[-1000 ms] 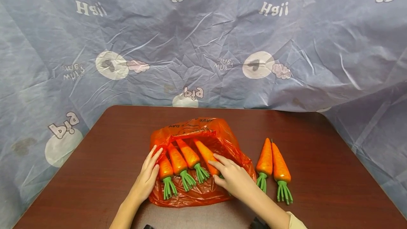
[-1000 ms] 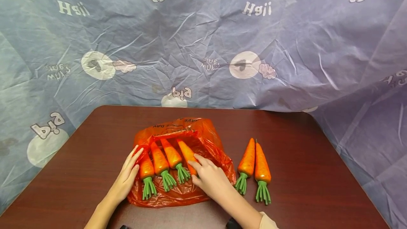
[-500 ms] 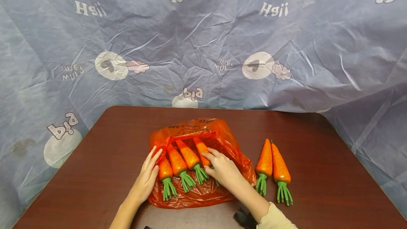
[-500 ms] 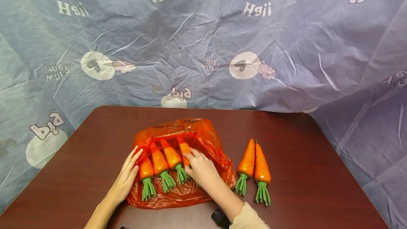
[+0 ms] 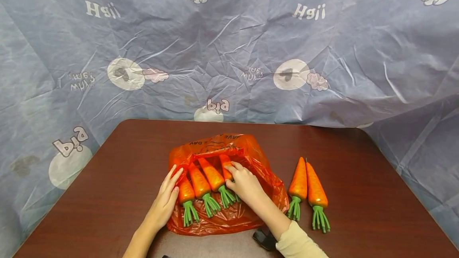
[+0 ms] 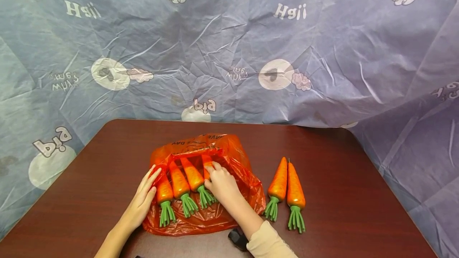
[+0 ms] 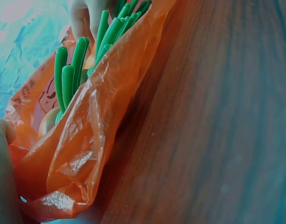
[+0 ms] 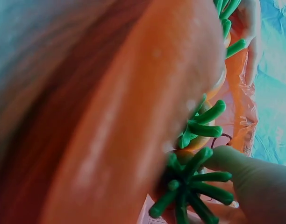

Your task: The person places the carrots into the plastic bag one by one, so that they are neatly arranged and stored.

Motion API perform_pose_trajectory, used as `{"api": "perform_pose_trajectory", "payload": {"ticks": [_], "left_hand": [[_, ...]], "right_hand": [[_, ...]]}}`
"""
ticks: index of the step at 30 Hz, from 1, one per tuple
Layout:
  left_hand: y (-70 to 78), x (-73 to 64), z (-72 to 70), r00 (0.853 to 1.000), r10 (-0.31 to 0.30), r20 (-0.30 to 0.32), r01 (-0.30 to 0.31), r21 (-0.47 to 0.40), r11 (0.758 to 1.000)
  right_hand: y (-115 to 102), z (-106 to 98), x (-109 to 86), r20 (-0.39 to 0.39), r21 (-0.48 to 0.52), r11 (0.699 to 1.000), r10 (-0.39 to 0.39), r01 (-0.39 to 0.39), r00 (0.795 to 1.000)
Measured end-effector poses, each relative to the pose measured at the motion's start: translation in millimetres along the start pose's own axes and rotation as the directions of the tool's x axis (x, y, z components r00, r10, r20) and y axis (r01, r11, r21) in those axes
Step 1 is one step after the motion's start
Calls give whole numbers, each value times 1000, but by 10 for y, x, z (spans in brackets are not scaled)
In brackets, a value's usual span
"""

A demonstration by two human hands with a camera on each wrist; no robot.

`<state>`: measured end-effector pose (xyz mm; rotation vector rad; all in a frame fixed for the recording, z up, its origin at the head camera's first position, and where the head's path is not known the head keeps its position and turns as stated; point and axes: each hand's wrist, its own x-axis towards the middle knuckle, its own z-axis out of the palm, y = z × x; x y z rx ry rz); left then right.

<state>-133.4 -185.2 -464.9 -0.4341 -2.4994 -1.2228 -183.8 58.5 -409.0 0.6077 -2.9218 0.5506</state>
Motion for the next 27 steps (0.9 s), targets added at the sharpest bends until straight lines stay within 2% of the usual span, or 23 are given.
{"api": "perform_pose_trajectory", "payload": {"ticks": [9, 17, 27], "left_hand": [[6, 24, -2, 1000, 13, -4, -13, -2, 1000], [7, 12, 1, 1000, 8, 1, -8, -2, 1000], [12, -1, 0, 1000, 5, 1, -5, -11, 1000]], "right_hand": [[28, 27, 35, 7, -6, 1000, -18, 18, 1000], [6, -8, -7, 64, -11, 1000, -4, 5, 998], [-69, -222, -130, -4, 21, 998, -51, 51, 999]]}}
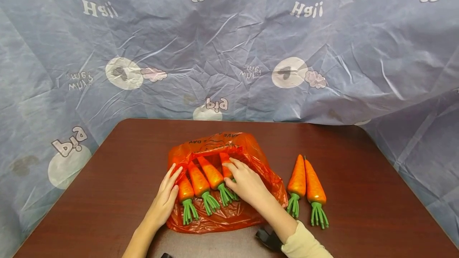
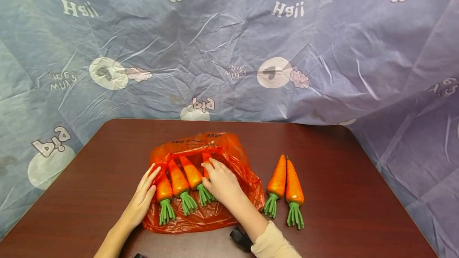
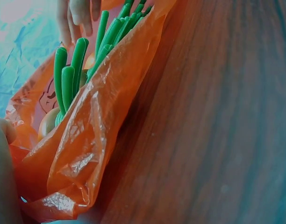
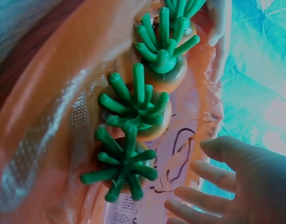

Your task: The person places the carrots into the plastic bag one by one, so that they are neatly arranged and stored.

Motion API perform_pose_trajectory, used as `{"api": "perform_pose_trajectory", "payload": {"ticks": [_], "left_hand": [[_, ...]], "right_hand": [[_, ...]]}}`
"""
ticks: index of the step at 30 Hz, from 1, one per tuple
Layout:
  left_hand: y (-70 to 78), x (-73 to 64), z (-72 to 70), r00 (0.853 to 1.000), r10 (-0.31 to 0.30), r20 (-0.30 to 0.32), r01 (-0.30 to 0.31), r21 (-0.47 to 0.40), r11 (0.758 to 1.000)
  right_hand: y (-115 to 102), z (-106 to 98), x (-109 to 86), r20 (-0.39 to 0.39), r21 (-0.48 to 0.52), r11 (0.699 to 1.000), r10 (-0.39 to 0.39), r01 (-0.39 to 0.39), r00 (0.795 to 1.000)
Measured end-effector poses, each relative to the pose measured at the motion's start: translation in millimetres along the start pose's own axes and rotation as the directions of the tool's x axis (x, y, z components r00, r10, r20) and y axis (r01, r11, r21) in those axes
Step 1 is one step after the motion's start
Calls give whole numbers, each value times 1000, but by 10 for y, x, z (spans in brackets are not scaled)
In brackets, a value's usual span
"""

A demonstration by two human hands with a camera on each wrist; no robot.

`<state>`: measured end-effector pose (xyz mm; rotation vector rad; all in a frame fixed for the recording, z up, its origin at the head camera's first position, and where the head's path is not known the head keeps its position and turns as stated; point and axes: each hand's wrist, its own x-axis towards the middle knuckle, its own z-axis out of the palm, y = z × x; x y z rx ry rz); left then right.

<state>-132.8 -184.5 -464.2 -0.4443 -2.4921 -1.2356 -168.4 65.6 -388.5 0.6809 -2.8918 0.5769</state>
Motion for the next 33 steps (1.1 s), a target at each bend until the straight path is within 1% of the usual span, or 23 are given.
{"api": "perform_pose_trajectory", "payload": {"ticks": [6, 12, 14, 17, 27, 33], "left_hand": [[3, -9, 0, 1000, -4, 3, 4, -1, 1000], [-2, -1, 3, 1000, 2, -3, -2, -1, 1000], [-4, 4, 3, 1000, 6, -5, -6, 1, 1000], [-5, 10, 2, 1000, 9, -7, -9, 2, 1000], [-6, 13, -1, 1000, 9, -6, -9, 5, 1000], [-8, 9, 1, 1000, 8, -4, -8, 7, 1000]], "right_hand": [[-2, -98, -96, -89, 14, 999, -39, 41, 995], [42, -202, -206, -176, 58, 996, -52, 63, 983], [69, -234, -242, -196, 65, 996, -45, 59, 980], [120, -279, -299, -214, 60, 997, -29, 43, 976], [355, -413, -509, -236, 29, 999, 23, -17, 972], [528, -456, -655, -270, -11, 999, 39, -44, 962]]}}
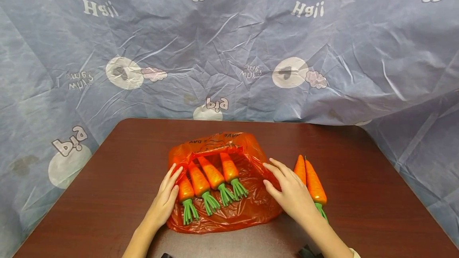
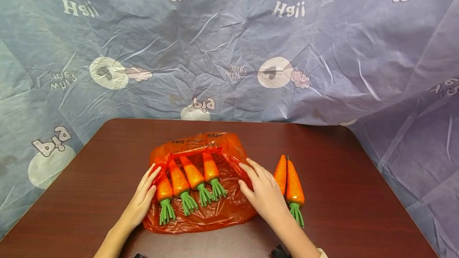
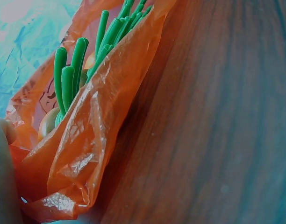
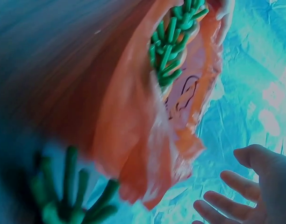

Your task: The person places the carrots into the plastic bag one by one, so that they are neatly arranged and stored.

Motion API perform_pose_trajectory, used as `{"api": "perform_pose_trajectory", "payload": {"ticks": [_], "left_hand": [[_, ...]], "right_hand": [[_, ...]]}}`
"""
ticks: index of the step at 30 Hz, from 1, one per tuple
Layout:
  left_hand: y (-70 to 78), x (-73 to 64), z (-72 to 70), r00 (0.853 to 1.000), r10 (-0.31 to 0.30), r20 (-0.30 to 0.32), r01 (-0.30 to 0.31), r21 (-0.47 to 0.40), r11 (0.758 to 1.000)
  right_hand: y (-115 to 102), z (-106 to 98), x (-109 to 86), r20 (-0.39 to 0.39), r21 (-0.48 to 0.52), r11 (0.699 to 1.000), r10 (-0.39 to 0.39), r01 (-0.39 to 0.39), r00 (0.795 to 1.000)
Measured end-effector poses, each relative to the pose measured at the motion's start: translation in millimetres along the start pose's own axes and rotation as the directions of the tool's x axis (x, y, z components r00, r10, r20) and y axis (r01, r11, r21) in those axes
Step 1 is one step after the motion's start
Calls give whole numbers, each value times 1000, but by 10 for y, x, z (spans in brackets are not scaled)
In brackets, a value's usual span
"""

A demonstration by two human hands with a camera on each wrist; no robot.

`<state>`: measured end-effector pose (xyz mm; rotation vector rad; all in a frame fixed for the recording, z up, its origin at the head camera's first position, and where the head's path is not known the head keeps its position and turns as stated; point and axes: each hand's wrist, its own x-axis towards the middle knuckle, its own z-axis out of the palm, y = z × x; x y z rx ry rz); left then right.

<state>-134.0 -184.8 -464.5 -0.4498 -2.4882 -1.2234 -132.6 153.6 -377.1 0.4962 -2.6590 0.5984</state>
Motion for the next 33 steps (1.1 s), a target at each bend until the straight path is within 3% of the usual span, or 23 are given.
{"api": "perform_pose_trajectory", "payload": {"ticks": [12, 19, 33], "left_hand": [[15, -37, -13, 999, -37, 16, 37, -8, 999], [7, -23, -6, 1000, -27, 12, 28, -8, 1000], [1, -7, -11, 1000, -12, 14, 12, -1, 1000]], "right_hand": [[360, -142, -191, 9, -65, 994, 91, -90, 996], [604, -211, -280, -9, -118, 986, 117, -117, 993], [961, -277, -494, 171, -134, 961, 263, -242, 950]]}}
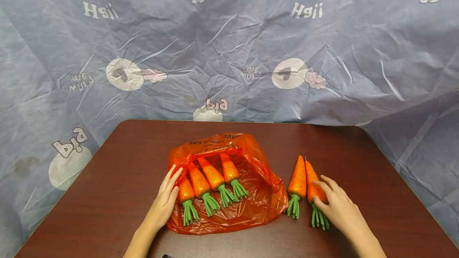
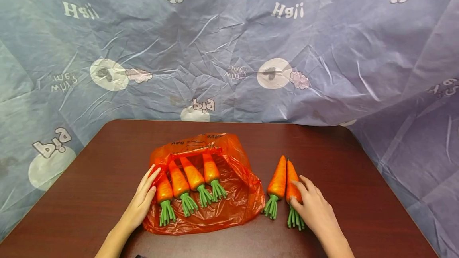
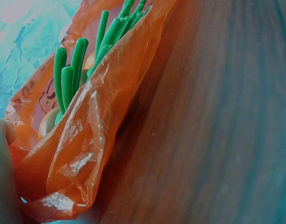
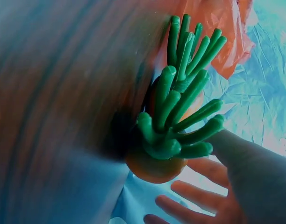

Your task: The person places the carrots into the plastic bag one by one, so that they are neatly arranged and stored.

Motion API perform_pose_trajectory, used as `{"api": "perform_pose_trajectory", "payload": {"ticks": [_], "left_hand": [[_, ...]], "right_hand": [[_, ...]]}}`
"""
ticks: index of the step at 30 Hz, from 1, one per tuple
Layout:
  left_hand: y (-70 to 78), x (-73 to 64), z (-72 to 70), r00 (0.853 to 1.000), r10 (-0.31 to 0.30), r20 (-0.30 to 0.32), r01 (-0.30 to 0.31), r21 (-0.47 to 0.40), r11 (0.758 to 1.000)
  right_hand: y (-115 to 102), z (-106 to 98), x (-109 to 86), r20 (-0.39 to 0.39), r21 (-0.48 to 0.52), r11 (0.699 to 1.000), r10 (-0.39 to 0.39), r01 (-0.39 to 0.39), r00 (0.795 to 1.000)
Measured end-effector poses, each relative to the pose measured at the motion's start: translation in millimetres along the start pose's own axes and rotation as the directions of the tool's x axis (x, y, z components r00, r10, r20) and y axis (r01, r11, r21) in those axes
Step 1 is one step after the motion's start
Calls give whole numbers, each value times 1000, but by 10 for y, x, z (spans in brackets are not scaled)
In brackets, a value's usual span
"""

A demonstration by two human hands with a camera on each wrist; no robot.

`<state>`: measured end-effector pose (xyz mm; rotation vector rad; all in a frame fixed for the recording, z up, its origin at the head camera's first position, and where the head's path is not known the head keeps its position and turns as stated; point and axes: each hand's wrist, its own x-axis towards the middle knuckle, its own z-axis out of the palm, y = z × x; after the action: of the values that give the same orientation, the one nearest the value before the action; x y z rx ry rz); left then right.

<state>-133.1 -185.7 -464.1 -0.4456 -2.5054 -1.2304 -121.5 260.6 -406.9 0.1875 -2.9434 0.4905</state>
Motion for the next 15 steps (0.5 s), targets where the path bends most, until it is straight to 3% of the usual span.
{"api": "perform_pose_trajectory", "payload": {"ticks": [5, 15], "left_hand": [[0, -2, 3, 1000, -5, 3, 5, -4, 1000], [22, 1, -2, 1000, -24, 4, 24, -22, 999]], "right_hand": [[28, 33, -20, 16, 35, 999, -14, 14, 1000], [39, 96, -51, -59, 75, 996, -53, 57, 997]]}}
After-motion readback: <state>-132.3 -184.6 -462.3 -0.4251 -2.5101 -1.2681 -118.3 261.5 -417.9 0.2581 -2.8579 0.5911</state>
